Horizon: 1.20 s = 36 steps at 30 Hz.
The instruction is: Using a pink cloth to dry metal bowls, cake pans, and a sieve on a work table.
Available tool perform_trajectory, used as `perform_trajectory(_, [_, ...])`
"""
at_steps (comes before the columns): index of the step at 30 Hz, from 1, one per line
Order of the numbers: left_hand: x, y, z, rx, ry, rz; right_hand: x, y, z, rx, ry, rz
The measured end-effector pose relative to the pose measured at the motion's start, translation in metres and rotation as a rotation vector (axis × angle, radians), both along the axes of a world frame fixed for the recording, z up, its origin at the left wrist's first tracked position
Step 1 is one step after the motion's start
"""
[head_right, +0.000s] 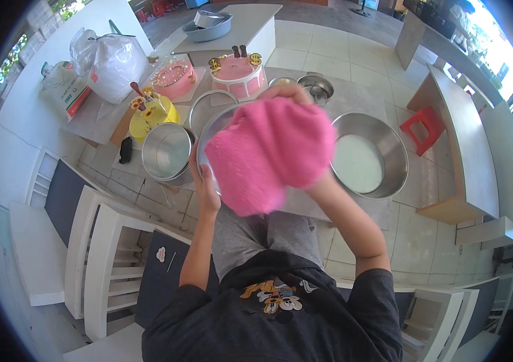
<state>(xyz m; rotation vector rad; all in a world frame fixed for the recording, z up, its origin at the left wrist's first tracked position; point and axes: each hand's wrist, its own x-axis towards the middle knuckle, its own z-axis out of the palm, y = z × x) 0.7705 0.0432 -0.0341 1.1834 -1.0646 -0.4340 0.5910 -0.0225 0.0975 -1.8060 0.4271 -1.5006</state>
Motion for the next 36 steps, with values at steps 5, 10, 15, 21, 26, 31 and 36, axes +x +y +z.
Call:
perform_trajectory(5, [-0.011, 0.006, 0.037, -0.230, -0.036, 0.005, 0.011, -0.002, -0.076, -0.212, 0.819, -0.425])
perform_trajectory(10, [-0.019, -0.003, 0.034, -0.162, -0.243, 0.128, 0.015, 0.018, -0.082, 0.100, 0.821, 0.246])
perform_trajectory(15, [-0.022, -0.013, 0.041, -0.293, -0.085, 0.107, 0.032, 0.015, -0.067, 0.469, 0.423, 0.437])
perform_trajectory(21, [-0.006, -0.006, 0.042, -0.133, -0.220, 0.101, 0.014, -0.013, -0.080, -0.476, 1.229, -0.443])
perform_trajectory(26, [-0.031, -0.006, 0.050, -0.116, -0.220, 0.140, 0.026, -0.006, -0.085, 0.106, 0.973, 0.128])
perform_trajectory(31, [-0.029, -0.023, 0.017, -0.183, 0.040, 0.009, 0.054, -0.025, -0.060, 0.664, -0.334, 0.595])
perform_trajectory(36, [-0.033, -0.019, 0.035, -0.060, -0.009, -0.076, 0.057, -0.028, -0.026, 0.616, -0.337, 0.356])
